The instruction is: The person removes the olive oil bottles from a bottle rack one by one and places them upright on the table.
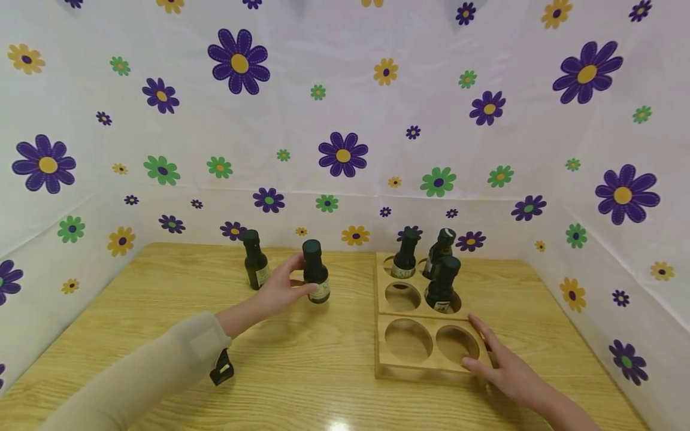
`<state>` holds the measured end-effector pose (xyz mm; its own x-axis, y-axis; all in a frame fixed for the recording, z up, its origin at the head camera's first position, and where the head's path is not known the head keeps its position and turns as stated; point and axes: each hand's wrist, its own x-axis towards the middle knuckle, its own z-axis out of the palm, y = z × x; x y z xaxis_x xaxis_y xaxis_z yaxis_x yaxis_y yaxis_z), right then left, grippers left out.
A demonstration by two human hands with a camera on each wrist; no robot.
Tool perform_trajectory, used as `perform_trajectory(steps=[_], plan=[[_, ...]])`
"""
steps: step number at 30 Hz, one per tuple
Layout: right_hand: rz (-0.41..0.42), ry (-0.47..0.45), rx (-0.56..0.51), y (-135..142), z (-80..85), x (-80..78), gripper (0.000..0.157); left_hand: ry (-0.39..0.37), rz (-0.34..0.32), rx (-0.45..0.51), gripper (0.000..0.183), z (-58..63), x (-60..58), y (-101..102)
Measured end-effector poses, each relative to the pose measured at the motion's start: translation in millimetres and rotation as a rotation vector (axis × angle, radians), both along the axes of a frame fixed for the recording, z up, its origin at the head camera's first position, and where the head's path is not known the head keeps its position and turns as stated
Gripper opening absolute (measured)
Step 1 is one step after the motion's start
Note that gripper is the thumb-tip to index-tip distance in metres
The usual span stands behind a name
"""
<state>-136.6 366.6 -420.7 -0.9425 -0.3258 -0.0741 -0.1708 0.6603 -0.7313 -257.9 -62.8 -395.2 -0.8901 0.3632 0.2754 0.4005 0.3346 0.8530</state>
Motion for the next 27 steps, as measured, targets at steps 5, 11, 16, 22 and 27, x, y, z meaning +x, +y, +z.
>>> perform_trajectory(steps=[5, 11, 16, 22, 27], plan=[[-0.002, 0.005, 0.003, 0, -0.3, -0.2, 0.081, -0.027, 0.061, 0.013, 0.055, -1.6, -0.7, -6], [-0.007, 0.006, 0.010, 0, 0.2, 0.2, 0.081, -0.053, 0.097, 0.031, 0.053, -12.7, -14.7, -14], [-0.008, 0.015, 0.015, 1, -0.5, 0.3, 0.081, -0.059, 0.142, 0.014, 0.053, -14.9, -20.9, -18], [-0.007, 0.027, 0.012, 1, -1.9, -0.2, 0.081, -0.071, 0.197, 0.000, 0.054, -17.1, -24.2, -20], [-0.011, 0.021, 0.007, 1, -1.8, 0.0, 0.080, -0.078, 0.234, -0.002, 0.055, -19.3, -27.9, -20]])
